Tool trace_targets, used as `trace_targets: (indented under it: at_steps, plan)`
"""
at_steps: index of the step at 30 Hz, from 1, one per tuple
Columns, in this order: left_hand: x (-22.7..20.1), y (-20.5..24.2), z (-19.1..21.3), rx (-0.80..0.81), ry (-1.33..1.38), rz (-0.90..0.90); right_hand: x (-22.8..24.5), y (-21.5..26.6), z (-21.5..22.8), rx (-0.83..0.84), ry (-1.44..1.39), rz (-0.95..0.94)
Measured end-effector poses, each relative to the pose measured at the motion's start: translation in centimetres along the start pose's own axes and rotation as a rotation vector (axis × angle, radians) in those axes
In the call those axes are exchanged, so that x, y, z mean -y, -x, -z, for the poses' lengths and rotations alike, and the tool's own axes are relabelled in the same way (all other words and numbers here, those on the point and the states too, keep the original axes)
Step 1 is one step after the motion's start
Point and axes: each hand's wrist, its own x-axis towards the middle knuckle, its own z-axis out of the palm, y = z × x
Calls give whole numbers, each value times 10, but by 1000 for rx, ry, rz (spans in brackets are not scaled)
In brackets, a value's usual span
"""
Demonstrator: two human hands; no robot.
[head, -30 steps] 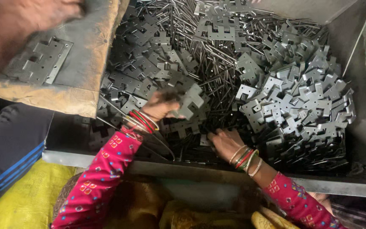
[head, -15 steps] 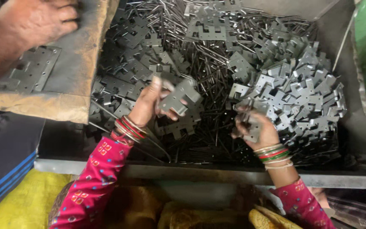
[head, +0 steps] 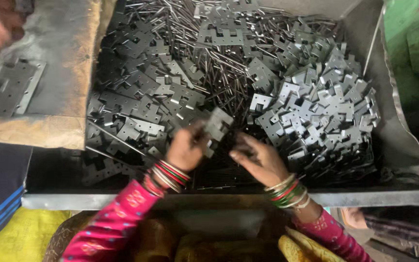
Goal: The person assembles metal hinges by inserting pins into hinge plates. They pick up a hinge plate and a pin, align them, and push the pin through the holes to connect the parts. The assembled hinges are placed into a large metal bin.
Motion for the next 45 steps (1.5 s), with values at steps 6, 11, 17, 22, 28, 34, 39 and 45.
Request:
trace_targets:
  at_steps: [6, 11, 17, 22, 28, 34, 39, 45]
  plan:
    - [-15, -12, 94, -386, -481, -258, -46, -36, 59, -186, 1102, 68]
    - [4, -25, 219, -791, -1156, -321, -68, -62, 63, -154, 1132, 249]
    - [53, -5, 347, -794, -1537, 23, -75, -58, 66, -121, 1077, 186]
    - [31, 12, 322, -945, -1298, -169, -58, -68, 64, -54, 1150, 78]
    - [-3, -14, 197, -666, -633, -260, -31, -54, 82, -20, 1023, -9]
    - [39, -19, 55, 60, -1147, -8, -22, -28, 114, -417, -102, 201]
    - [88, 9, -16, 170, -1164, -62, -24, 0, 144, -547, -1067, -122]
    - [103, -3, -31, 119, -1289, -76, -27, -2, 110, -205, -1186, -235]
